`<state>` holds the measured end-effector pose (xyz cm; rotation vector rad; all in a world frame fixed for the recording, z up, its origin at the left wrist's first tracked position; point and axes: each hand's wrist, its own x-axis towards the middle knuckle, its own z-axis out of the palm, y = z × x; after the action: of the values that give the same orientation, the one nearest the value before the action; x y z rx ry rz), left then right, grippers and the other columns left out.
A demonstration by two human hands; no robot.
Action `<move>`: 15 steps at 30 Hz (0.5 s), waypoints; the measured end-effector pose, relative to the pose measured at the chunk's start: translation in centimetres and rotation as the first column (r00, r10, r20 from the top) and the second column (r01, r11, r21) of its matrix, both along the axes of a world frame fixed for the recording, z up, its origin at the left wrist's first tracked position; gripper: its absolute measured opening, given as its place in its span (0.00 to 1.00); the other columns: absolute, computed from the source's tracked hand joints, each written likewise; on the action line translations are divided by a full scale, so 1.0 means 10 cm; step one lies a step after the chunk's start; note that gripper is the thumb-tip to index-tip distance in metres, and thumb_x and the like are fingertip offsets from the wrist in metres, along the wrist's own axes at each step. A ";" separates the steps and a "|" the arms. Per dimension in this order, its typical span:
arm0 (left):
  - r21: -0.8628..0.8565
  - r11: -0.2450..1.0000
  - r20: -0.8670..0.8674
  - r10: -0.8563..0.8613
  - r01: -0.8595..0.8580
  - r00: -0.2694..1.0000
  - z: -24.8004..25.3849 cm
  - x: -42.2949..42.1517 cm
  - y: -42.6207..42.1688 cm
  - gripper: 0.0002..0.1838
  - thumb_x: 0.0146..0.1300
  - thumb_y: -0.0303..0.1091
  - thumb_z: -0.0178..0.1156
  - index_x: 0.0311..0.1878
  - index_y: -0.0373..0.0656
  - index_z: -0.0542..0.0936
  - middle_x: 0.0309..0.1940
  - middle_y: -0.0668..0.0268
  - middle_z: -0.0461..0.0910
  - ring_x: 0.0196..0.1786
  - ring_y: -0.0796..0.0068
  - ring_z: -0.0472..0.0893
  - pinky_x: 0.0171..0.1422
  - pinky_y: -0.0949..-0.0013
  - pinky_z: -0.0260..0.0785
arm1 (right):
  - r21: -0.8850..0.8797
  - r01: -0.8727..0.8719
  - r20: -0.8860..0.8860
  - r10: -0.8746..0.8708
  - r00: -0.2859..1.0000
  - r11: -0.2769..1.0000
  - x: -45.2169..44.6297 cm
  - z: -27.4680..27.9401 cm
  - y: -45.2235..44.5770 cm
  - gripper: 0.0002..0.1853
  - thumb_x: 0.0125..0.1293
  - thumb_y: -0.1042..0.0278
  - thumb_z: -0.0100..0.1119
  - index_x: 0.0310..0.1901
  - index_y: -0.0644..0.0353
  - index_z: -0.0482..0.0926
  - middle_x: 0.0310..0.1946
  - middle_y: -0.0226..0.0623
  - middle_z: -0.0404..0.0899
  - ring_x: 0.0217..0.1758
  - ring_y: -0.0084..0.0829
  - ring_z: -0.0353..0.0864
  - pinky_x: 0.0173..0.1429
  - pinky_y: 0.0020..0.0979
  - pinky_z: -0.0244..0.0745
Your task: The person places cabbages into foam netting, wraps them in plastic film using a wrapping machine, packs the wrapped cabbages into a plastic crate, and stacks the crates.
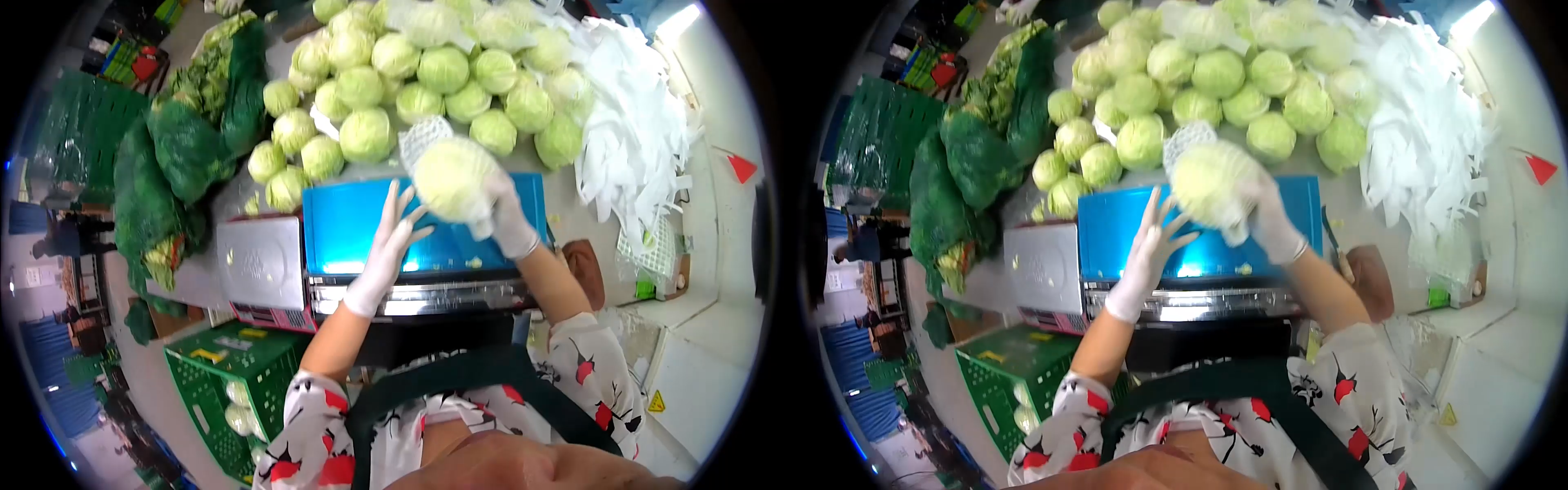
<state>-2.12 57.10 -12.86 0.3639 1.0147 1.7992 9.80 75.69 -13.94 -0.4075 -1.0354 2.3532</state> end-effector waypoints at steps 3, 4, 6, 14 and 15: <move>-0.204 0.979 -0.365 -0.075 -0.001 0.928 0.04 0.10 -0.09 0.49 0.62 0.35 0.69 0.81 0.39 0.51 0.75 0.49 0.61 0.76 0.56 0.65 0.79 0.58 0.58 | 0.397 -0.005 0.187 -0.075 0.979 0.918 0.27 -0.22 -0.68 0.43 0.62 0.58 0.68 0.74 0.69 0.59 0.69 0.47 0.68 0.73 0.38 0.68 0.77 0.38 0.62; -0.267 0.962 -0.569 -0.115 -0.051 0.814 0.06 0.09 -0.18 0.50 0.60 0.36 0.70 0.80 0.39 0.53 0.74 0.48 0.62 0.75 0.55 0.66 0.79 0.58 0.58 | 0.428 -0.029 0.211 -0.068 0.975 0.904 0.35 -0.15 -0.79 0.45 0.62 0.58 0.69 0.74 0.70 0.58 0.69 0.48 0.68 0.73 0.40 0.68 0.77 0.39 0.60; -0.344 0.921 -0.861 -0.233 -0.180 0.453 0.11 0.05 -0.32 0.52 0.55 0.39 0.74 0.79 0.38 0.56 0.73 0.48 0.64 0.74 0.53 0.67 0.79 0.57 0.59 | 0.747 -0.151 0.380 -0.230 0.896 0.647 0.50 -0.25 -0.94 0.44 0.64 0.58 0.67 0.75 0.70 0.57 0.67 0.51 0.70 0.70 0.44 0.70 0.76 0.41 0.59; -0.234 0.936 -0.819 -0.043 -0.264 0.573 0.06 -0.13 -0.82 0.47 0.58 0.38 0.73 0.78 0.39 0.60 0.62 0.50 0.77 0.65 0.53 0.76 0.73 0.54 0.63 | 0.895 -0.172 0.393 -0.547 0.739 0.412 0.90 -0.18 -1.12 0.32 0.66 0.62 0.67 0.67 0.69 0.71 0.61 0.55 0.76 0.63 0.52 0.75 0.68 0.46 0.67; -0.275 0.862 -0.937 -0.140 -0.425 0.322 -0.06 -0.21 -1.10 0.44 0.59 0.39 0.72 0.76 0.38 0.63 0.55 0.53 0.80 0.59 0.54 0.77 0.69 0.53 0.65 | 0.957 -0.183 0.287 -0.648 0.705 0.224 1.00 -0.02 -1.14 0.29 0.64 0.64 0.68 0.64 0.68 0.73 0.59 0.54 0.77 0.62 0.51 0.75 0.69 0.45 0.66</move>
<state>-4.21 46.13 -13.50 1.1235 2.3701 1.2686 19.75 64.33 -14.14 -0.8313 -2.2939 0.7607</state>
